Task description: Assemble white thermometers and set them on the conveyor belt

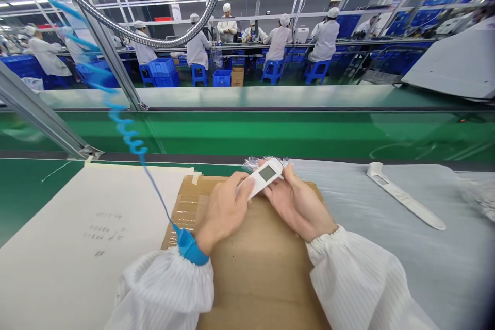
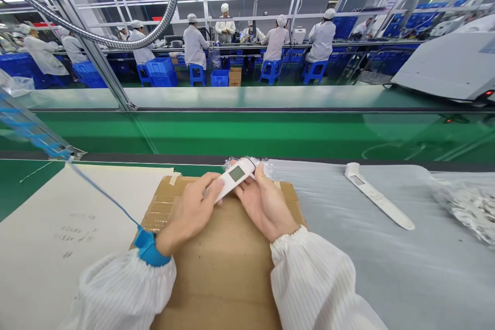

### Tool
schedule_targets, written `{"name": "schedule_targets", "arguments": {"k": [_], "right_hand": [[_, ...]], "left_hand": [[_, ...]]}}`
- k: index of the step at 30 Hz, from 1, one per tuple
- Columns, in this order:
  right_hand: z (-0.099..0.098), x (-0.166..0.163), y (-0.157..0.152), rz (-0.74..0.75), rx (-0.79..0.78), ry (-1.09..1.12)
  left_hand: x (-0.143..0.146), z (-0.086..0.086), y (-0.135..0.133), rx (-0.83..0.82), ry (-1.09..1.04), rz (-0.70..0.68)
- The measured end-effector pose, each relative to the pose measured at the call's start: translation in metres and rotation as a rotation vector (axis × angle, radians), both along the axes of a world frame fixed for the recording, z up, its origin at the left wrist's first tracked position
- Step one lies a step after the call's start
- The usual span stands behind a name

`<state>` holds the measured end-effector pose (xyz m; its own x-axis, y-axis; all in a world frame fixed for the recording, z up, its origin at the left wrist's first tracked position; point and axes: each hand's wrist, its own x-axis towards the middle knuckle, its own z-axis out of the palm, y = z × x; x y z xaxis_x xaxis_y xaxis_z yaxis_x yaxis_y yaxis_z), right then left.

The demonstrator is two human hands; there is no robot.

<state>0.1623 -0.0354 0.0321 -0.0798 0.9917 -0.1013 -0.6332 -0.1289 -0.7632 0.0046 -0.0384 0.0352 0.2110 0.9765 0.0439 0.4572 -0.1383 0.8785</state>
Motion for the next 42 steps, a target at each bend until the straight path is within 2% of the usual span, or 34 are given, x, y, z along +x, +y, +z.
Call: {"name": "schedule_targets", "arguments": {"k": [3,5,11,14,17,19,22,30,33,37,42], "right_hand": [[-0.003,0.0,-0.001,0.065,0.048,-0.045],[-0.004,-0.001,-0.002,0.056,0.072,-0.068],[-0.01,-0.005,-0.004,0.019,0.11,-0.159],[-0.014,-0.004,-0.003,0.015,0.046,-0.195],[-0.016,-0.003,-0.001,-0.014,-0.079,-0.17],[-0.017,-0.002,-0.001,-0.017,-0.122,-0.165],[-0.018,-0.002,0.0,-0.012,-0.123,-0.179],[-0.019,-0.001,0.0,-0.009,-0.122,-0.135],[-0.017,-0.001,-0.001,-0.001,-0.144,-0.118],[-0.016,-0.001,-0.002,-0.021,-0.16,-0.074],[-0.013,-0.002,0.0,-0.031,-0.197,-0.052]], "left_hand": [[0.003,0.001,0.003,-0.351,-0.26,-0.023],[0.002,0.005,0.003,-0.456,-0.353,-0.062],[-0.01,0.016,0.004,-0.471,-0.462,-0.288],[-0.009,0.013,0.007,-0.441,-0.575,-0.212],[-0.008,0.004,0.012,-0.304,-0.742,-0.011],[-0.012,-0.003,0.019,-0.243,-0.68,0.162],[-0.026,-0.008,0.036,-0.188,-0.388,0.364],[-0.064,0.018,0.126,0.013,0.063,0.418],[-0.069,0.018,0.146,0.027,0.192,0.43],[-0.067,0.01,0.143,0.078,0.285,0.499],[-0.053,0.01,0.106,0.069,0.22,0.5]]}}
